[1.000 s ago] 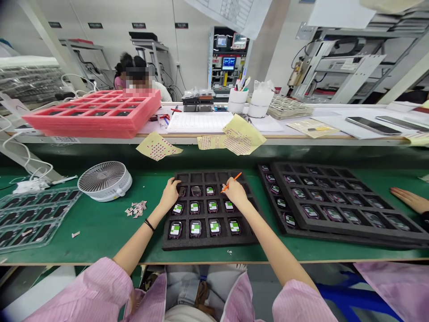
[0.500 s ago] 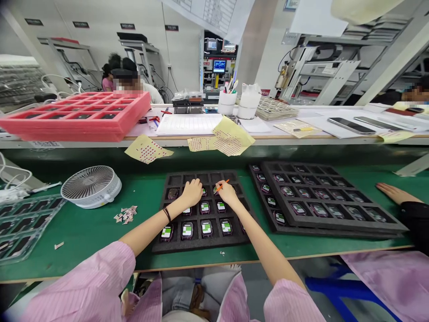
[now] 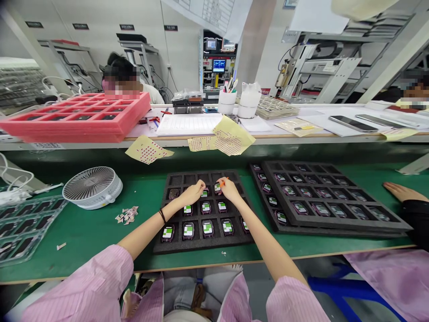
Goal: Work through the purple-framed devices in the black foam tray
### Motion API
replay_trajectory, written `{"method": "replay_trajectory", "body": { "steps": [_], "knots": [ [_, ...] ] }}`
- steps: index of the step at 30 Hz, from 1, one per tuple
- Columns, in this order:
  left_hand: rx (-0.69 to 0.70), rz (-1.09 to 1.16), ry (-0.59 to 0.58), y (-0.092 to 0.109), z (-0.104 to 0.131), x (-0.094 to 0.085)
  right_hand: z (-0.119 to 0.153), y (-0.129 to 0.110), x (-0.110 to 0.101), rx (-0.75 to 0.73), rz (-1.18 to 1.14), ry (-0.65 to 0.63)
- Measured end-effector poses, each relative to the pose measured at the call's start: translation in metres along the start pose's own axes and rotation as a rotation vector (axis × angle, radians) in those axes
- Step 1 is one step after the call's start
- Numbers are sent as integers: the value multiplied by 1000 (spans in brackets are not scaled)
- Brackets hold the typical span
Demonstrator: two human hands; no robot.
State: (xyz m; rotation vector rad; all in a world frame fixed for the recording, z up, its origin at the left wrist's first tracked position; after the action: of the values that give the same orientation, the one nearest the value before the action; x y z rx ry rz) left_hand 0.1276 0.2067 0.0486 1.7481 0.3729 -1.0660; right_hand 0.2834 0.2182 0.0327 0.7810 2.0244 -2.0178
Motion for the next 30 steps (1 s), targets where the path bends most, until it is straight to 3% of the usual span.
{"method": "replay_trajectory", "body": {
  "steps": [5,10,13,19,23,30],
  "knots": [
    [-46,276,-14,-8,-5,-3,3,-14,1,53,-319,-55],
    [-259,536,-8,-27,-12,-12,4,-38,16,79,-501,-150],
    [-367,682,-9,-39,2,-22,5,-49,30,91,-587,-213],
    [-590,1122,44,-62,55,-30,13,-59,57,79,-659,-283],
    [-566,1101,164,-72,71,-35,22,-57,65,59,-628,-261],
    [-421,1085,242,-75,66,-38,39,-61,71,10,-626,-331]
  ]
}}
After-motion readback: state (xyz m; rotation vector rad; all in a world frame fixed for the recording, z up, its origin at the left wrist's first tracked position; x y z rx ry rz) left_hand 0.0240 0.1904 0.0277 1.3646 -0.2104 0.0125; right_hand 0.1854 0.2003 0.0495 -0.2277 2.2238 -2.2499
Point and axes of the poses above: each hand's wrist, its own z-axis away from the middle knuckle, its own x-axis out of the palm, y = z × x, the point moved 9 cm from there along -z, towards the middle knuckle, and after that the axes turned 8 degrees about y, right-handed, at the moved point
